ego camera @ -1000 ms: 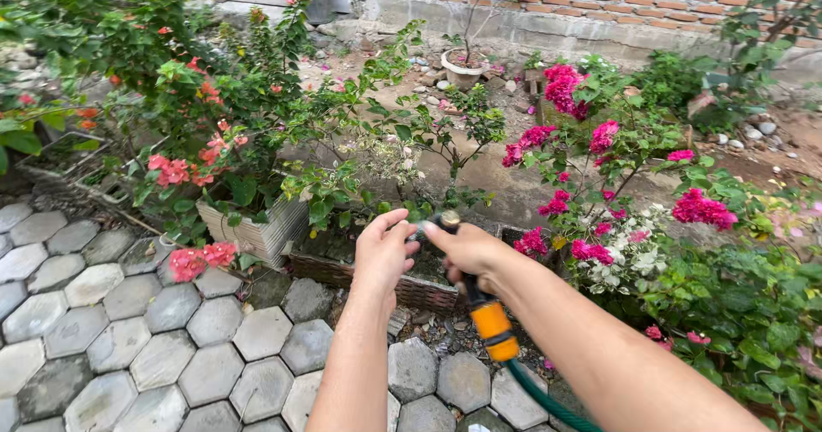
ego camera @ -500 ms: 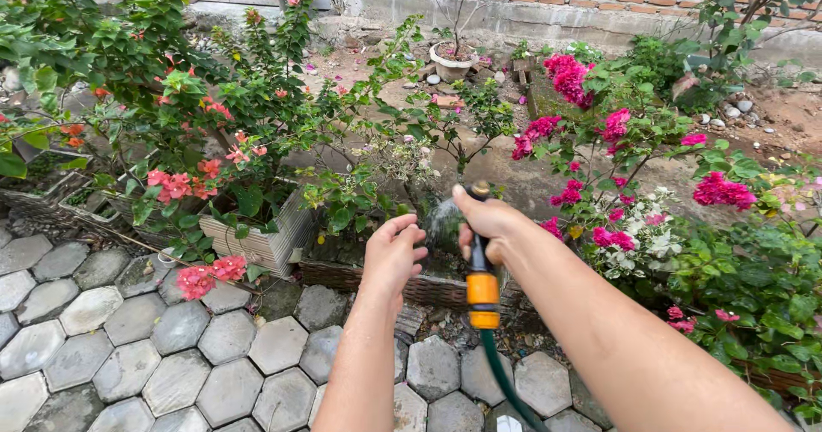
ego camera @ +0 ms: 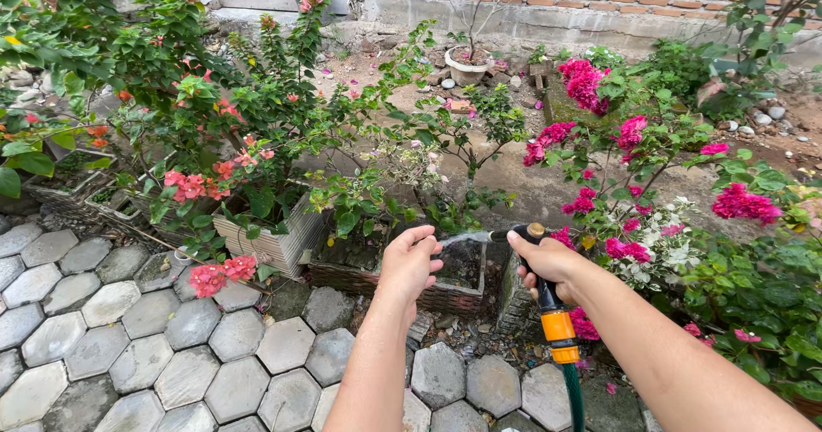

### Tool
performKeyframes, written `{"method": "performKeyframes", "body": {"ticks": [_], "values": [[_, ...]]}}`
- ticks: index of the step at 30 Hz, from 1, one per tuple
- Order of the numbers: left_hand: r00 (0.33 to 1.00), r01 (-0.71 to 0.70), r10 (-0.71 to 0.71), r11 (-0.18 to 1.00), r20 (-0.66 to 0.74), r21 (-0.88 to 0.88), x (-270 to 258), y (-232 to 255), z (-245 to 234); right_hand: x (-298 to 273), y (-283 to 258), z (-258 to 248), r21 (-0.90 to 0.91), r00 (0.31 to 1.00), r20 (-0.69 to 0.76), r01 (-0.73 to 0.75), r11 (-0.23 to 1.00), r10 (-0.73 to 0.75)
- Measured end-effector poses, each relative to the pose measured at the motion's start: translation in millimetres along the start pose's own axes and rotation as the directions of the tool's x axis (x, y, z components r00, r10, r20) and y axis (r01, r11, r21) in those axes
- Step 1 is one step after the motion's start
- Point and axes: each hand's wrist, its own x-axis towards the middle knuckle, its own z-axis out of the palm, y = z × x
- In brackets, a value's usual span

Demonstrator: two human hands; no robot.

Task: The person waters potted flowering plants using a garden hose nozzle held by hand.

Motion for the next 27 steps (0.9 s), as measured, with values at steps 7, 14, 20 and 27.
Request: {"method": "performKeyframes", "body": {"ticks": [7,14,20,27], "values": [[1.0,-0.014,0.014,0.999,0.013,-0.038,7,-1,42,36,26,-48,-0.115,0.995,-0.075,0.053,0.992,-0.062],[1.0,0.017,-0.017,1.0,0.005,0.003,13,-6,78,65,42,-103,-0.159,0.987,-0.108,0.099,0.982,-0.117],[1.0,0.014,-0.014,1.0,0.018,-0.013,19,-15,103,63,42,-122,-0.12,0.99,-0.127,0.049,0.992,-0.065],[1.0,0.021,-0.021,1.0,0.005,0.008,17,-15,115,59,44,-122,-0.13,0.986,-0.138,0.079,0.988,-0.097]]}}
